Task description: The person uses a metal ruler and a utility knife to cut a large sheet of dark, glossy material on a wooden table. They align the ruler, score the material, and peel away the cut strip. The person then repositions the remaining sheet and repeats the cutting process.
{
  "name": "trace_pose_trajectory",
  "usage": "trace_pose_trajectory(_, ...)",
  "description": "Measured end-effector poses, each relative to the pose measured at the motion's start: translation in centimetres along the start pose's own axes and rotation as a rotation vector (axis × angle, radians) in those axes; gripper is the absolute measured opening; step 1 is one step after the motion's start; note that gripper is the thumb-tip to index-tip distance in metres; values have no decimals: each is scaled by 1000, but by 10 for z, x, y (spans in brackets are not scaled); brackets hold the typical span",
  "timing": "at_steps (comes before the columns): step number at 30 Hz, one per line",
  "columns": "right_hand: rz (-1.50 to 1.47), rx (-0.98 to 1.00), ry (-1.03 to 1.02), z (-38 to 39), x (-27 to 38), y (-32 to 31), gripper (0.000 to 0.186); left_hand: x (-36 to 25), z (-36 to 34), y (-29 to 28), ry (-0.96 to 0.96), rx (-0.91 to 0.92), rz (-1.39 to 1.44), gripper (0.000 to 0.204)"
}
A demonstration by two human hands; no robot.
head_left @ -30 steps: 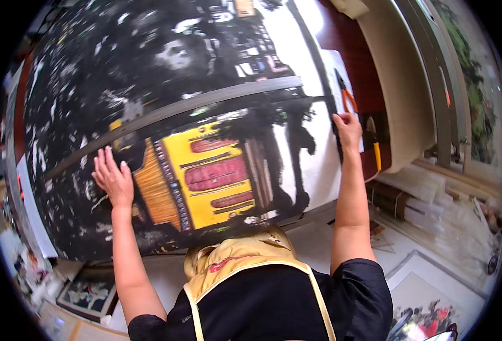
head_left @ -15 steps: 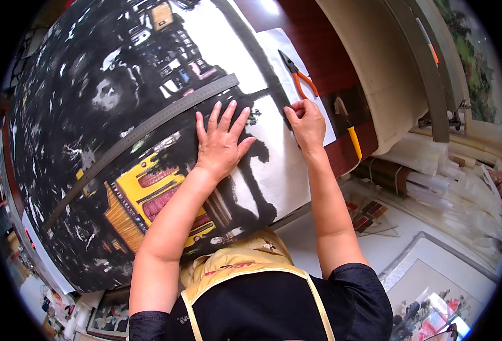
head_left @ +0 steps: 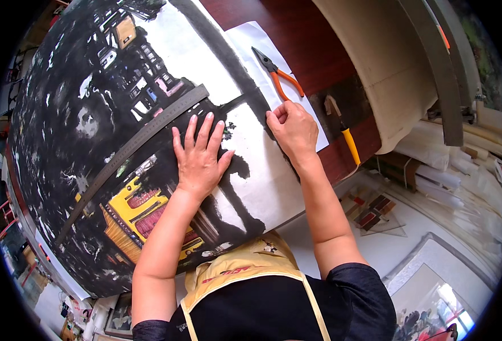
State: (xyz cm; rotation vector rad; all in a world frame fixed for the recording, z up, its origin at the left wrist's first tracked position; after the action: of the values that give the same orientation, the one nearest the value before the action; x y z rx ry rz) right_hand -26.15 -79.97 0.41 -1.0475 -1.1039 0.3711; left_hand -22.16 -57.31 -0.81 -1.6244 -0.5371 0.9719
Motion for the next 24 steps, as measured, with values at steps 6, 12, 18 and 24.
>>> trace_pose_trajectory(6,-10,-25,-14,0,-2,0,21,-22,-18,7,58,17,4,73)
trace_pose_trajectory(12,-41,-30,-12,0,-3,-2,20,-24,-20,12,46,31,-16,75)
trace_pose_trajectory(18,-75,-27,22,-1,-4,-3,20,-24,-20,11,50,33,0,76)
trace_pose_trajectory(24,-92,-35,27,-1,-6,-2,20,-25,-21,11,53,31,11,77)
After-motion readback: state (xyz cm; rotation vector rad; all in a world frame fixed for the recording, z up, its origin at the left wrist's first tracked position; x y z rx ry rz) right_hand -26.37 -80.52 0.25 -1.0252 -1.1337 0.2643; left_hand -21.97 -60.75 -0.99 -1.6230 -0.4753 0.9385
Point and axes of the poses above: each hand's wrist, its own z-axis away from the middle knuckle, its own y-axis out of the palm, x = y × z, the point moved 6 cm from there along -z, towards the middle knuckle, and after that the axes turned 7 degrees about -y, right-handed, at the moved point
